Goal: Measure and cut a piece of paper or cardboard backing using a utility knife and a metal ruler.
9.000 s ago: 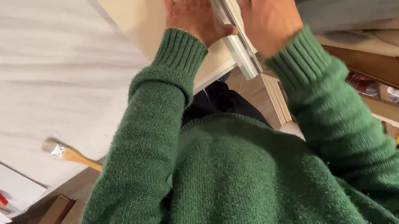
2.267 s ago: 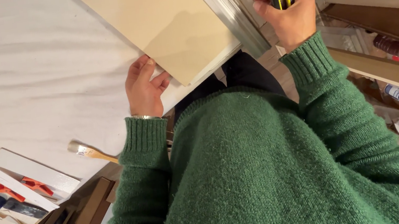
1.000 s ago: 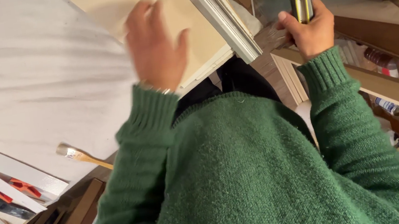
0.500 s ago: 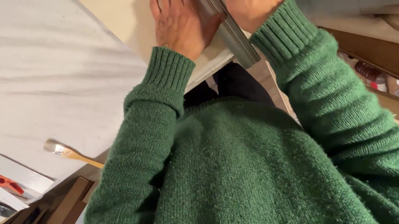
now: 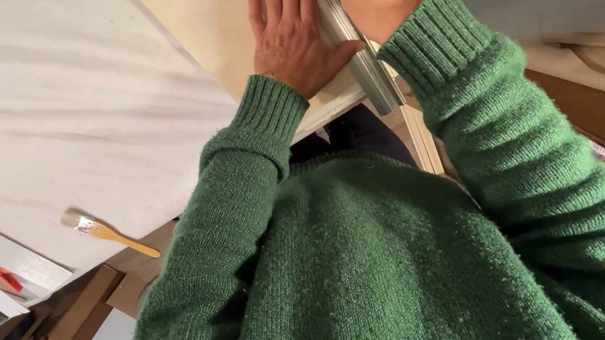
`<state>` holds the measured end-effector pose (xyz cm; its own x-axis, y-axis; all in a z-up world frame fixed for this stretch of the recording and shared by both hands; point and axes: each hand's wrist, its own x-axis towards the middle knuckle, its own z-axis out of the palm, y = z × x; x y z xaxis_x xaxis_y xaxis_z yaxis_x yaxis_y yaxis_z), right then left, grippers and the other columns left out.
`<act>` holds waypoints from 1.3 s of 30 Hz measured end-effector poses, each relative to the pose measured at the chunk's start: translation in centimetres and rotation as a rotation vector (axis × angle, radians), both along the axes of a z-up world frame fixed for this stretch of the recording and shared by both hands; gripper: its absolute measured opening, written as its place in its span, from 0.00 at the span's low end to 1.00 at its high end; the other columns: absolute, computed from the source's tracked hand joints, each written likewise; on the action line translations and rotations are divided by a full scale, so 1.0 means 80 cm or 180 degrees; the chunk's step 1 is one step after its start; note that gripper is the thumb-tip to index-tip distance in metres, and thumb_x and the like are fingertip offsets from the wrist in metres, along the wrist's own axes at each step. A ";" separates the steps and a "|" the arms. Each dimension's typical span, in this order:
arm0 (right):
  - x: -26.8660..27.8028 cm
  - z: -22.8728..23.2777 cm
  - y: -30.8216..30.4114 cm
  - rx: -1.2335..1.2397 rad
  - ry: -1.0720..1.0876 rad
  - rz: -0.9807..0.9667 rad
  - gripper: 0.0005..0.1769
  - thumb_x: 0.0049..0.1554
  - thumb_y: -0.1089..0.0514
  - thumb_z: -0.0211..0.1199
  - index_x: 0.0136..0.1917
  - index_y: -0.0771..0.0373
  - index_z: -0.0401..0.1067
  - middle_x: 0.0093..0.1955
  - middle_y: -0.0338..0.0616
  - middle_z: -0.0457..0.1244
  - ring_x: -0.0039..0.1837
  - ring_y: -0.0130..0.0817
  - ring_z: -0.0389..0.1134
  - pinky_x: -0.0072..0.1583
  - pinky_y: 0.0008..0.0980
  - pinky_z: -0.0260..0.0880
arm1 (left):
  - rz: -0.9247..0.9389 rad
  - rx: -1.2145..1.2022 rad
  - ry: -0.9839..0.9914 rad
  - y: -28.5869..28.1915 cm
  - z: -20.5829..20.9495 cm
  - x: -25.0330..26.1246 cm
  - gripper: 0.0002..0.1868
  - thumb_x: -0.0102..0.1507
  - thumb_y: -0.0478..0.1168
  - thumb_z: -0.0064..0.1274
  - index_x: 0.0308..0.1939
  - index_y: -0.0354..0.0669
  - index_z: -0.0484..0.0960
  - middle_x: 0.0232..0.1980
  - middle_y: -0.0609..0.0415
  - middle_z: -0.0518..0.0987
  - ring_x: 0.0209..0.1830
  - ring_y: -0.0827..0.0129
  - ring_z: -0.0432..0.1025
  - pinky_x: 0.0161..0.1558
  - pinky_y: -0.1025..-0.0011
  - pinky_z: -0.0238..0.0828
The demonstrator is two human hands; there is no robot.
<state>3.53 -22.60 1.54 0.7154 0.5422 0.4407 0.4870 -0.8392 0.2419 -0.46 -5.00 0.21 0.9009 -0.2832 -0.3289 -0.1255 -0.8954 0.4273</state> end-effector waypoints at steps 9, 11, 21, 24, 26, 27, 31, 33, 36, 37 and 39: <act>0.005 0.020 0.010 0.0336 0.0676 -0.0122 0.06 0.64 0.58 0.60 0.48 0.62 0.70 0.35 0.46 0.59 0.39 0.43 0.63 0.42 0.37 0.66 | 0.0001 -0.0126 -0.0074 0.002 0.001 -0.002 0.71 0.55 0.80 0.60 0.81 0.34 0.45 0.85 0.44 0.42 0.86 0.53 0.34 0.82 0.46 0.28; 0.011 0.019 0.014 0.0538 0.1085 -0.0099 0.06 0.64 0.57 0.61 0.50 0.61 0.72 0.36 0.47 0.61 0.39 0.43 0.65 0.42 0.38 0.67 | 0.0003 -0.0110 -0.0091 0.003 0.002 0.004 0.71 0.55 0.80 0.60 0.81 0.34 0.45 0.85 0.44 0.42 0.86 0.53 0.34 0.82 0.46 0.28; 0.002 0.045 0.008 0.0324 0.1468 -0.0142 0.10 0.64 0.56 0.61 0.55 0.62 0.70 0.35 0.50 0.63 0.35 0.44 0.66 0.38 0.40 0.67 | -0.0087 0.0122 0.0128 -0.002 0.009 0.005 0.71 0.54 0.79 0.58 0.81 0.34 0.42 0.85 0.44 0.39 0.86 0.53 0.32 0.82 0.45 0.29; -0.024 0.070 -0.005 0.0535 0.1441 -0.0134 0.18 0.63 0.56 0.63 0.66 0.54 0.71 0.34 0.51 0.63 0.32 0.45 0.65 0.35 0.40 0.66 | -0.0080 0.0125 0.0111 -0.004 0.007 0.004 0.72 0.54 0.79 0.59 0.81 0.33 0.41 0.84 0.44 0.40 0.85 0.51 0.33 0.81 0.45 0.29; -0.043 0.079 -0.016 0.0462 0.1207 -0.0167 0.22 0.65 0.56 0.63 0.71 0.48 0.70 0.31 0.48 0.62 0.32 0.44 0.65 0.35 0.41 0.66 | -0.0076 0.0104 0.0075 -0.003 0.004 0.005 0.72 0.54 0.78 0.60 0.80 0.33 0.42 0.84 0.43 0.41 0.85 0.50 0.33 0.81 0.44 0.29; -0.050 0.083 -0.022 0.0710 0.2014 -0.0313 0.21 0.66 0.58 0.62 0.72 0.50 0.68 0.31 0.50 0.63 0.32 0.48 0.66 0.35 0.44 0.66 | -0.0055 0.0079 0.0010 -0.004 0.001 0.006 0.71 0.54 0.77 0.62 0.80 0.32 0.42 0.84 0.44 0.42 0.85 0.49 0.34 0.81 0.43 0.29; -0.085 0.106 -0.040 0.0822 0.2805 -0.0411 0.24 0.66 0.58 0.60 0.75 0.53 0.65 0.29 0.51 0.63 0.29 0.51 0.65 0.31 0.47 0.64 | -0.0049 0.0012 -0.0130 -0.002 -0.006 -0.004 0.70 0.55 0.74 0.65 0.80 0.31 0.45 0.83 0.45 0.46 0.84 0.49 0.37 0.81 0.42 0.30; -0.096 0.114 -0.047 0.0816 0.2968 -0.0479 0.24 0.65 0.59 0.58 0.74 0.53 0.65 0.27 0.51 0.62 0.27 0.50 0.64 0.31 0.48 0.64 | -0.0079 -0.0004 -0.0256 -0.002 -0.013 -0.005 0.70 0.55 0.74 0.65 0.80 0.30 0.45 0.83 0.44 0.46 0.84 0.49 0.37 0.81 0.42 0.30; -0.110 0.124 -0.058 0.0783 0.3279 -0.0550 0.23 0.65 0.58 0.55 0.73 0.55 0.64 0.27 0.52 0.63 0.25 0.49 0.64 0.29 0.49 0.63 | -0.0079 -0.0015 -0.0387 -0.003 -0.013 -0.003 0.71 0.54 0.75 0.66 0.79 0.29 0.46 0.82 0.44 0.47 0.84 0.49 0.37 0.80 0.42 0.29; -0.115 0.127 -0.061 0.0763 0.3413 -0.0557 0.22 0.66 0.57 0.54 0.73 0.56 0.64 0.28 0.53 0.63 0.25 0.49 0.64 0.29 0.49 0.63 | -0.0057 -0.0005 -0.0406 -0.004 -0.012 -0.002 0.71 0.54 0.76 0.66 0.78 0.28 0.46 0.82 0.43 0.47 0.83 0.49 0.37 0.79 0.42 0.29; -0.123 0.133 -0.068 0.0594 0.3833 -0.0811 0.25 0.65 0.57 0.51 0.75 0.54 0.61 0.28 0.56 0.64 0.26 0.52 0.65 0.30 0.51 0.64 | -0.0061 0.0012 -0.0297 -0.005 -0.008 -0.001 0.70 0.54 0.75 0.65 0.78 0.28 0.47 0.82 0.44 0.48 0.83 0.49 0.37 0.80 0.42 0.29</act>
